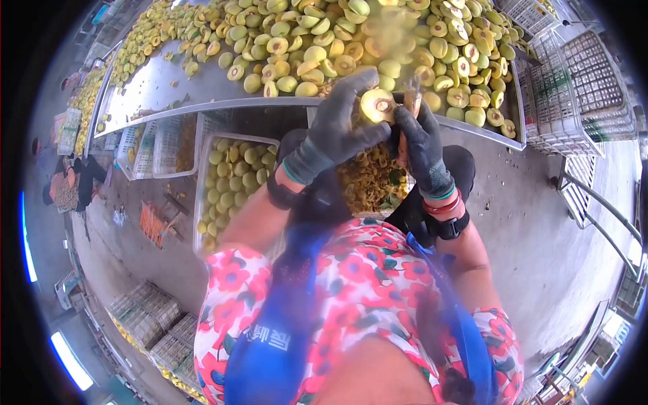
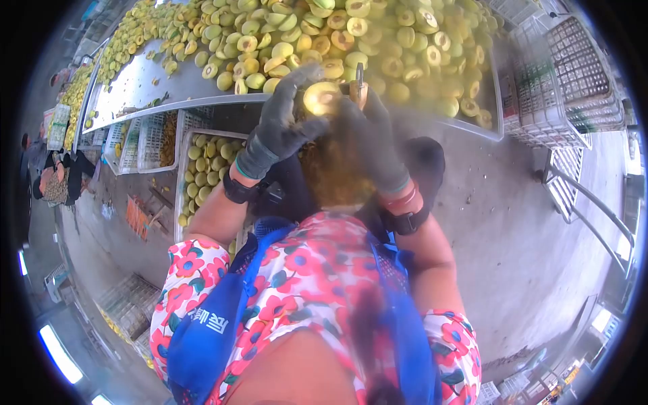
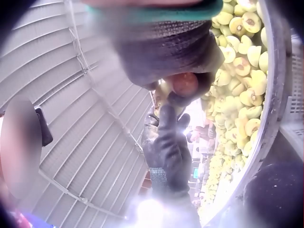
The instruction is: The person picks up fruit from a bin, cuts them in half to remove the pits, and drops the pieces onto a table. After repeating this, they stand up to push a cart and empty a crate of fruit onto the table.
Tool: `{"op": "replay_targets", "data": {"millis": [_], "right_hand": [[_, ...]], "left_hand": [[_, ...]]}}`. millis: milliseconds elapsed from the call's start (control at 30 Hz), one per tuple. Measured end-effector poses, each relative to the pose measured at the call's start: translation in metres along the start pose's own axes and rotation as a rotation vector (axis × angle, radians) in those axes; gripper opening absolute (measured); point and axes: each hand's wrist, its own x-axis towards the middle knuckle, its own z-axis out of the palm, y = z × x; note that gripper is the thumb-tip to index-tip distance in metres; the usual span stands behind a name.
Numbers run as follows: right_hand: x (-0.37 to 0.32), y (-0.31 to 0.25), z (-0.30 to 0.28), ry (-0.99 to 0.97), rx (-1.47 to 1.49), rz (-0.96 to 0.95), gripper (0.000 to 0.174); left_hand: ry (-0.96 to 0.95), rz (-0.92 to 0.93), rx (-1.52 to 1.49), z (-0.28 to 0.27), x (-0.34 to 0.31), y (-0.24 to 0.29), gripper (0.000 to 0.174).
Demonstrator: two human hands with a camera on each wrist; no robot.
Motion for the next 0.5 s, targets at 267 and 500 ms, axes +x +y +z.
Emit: {"op": "replay_targets", "data": {"millis": [267, 500], "right_hand": [[-0.018, 0.000, 0.005, 0.127, -0.088, 0.076, 0.022], [-0.044, -0.009, 0.015, -0.089, -0.609, -0.175, 0.027]], "left_hand": [[0.296, -0.696, -0.591, 0.021, -0.010, 0.017, 0.035], [0.265, -0.196, 0.002, 0.018, -0.016, 0.032, 0.038]]}}
